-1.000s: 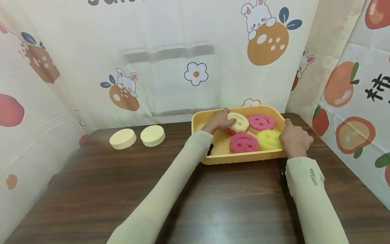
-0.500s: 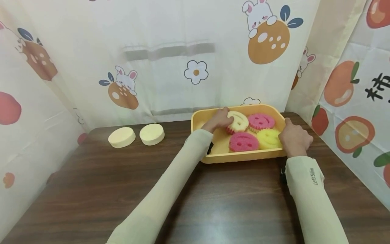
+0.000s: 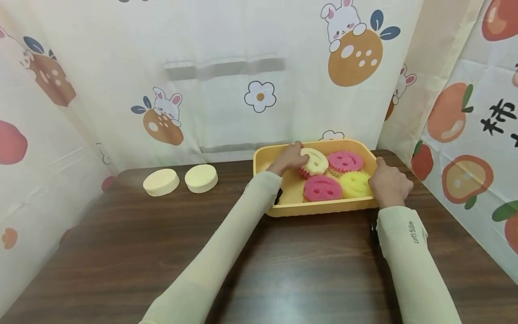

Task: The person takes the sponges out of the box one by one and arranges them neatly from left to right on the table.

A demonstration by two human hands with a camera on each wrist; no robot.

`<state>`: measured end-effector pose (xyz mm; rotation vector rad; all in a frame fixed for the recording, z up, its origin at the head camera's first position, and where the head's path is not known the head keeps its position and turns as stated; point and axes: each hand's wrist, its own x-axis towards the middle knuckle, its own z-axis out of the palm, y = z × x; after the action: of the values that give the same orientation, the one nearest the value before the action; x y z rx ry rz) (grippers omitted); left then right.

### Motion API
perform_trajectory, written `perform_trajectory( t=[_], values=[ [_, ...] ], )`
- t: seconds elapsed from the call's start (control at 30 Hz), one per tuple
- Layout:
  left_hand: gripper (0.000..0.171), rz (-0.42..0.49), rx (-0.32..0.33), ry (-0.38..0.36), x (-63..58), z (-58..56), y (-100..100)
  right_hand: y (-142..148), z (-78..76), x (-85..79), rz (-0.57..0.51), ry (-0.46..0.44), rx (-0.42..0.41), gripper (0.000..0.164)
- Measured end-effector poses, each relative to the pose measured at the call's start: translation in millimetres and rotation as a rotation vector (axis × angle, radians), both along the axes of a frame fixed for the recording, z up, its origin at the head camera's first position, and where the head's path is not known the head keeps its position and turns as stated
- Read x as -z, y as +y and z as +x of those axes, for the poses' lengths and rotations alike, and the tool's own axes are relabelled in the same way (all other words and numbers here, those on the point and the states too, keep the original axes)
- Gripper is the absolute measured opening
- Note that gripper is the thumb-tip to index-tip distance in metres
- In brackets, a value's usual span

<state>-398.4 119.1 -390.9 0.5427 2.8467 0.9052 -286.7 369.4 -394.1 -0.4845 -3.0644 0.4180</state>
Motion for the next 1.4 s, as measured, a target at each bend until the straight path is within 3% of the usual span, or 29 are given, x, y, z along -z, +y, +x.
perform_trajectory(
  t=[0.27, 0.6, 1.1, 1.4],
  values=[
    [0.049, 0.026, -0.046, -0.003, -0.5, 2.6, 0.4, -2.8, 4.1, -0.8, 0.010, 0.002, -0.002, 0.059],
    [0.044, 0.097, -0.042, 0.014, -2.5, 2.4, -4.2, -6.7, 5.0, -3.6, -0.013, 0.014, 0.013, 0.064],
    [0.045, 0.074, -0.050, 0.034, 1.4, -2.1, -0.7, -2.5, 4.0, 0.5, -0.022, 0.023, 0.019, 0.067],
    [0.035, 0.218, -0.009, 0.066, -2.7, -6.6, -7.8, -4.5, 3.6, 0.7, -0.005, 0.066, 0.019, 0.060]
  ],
)
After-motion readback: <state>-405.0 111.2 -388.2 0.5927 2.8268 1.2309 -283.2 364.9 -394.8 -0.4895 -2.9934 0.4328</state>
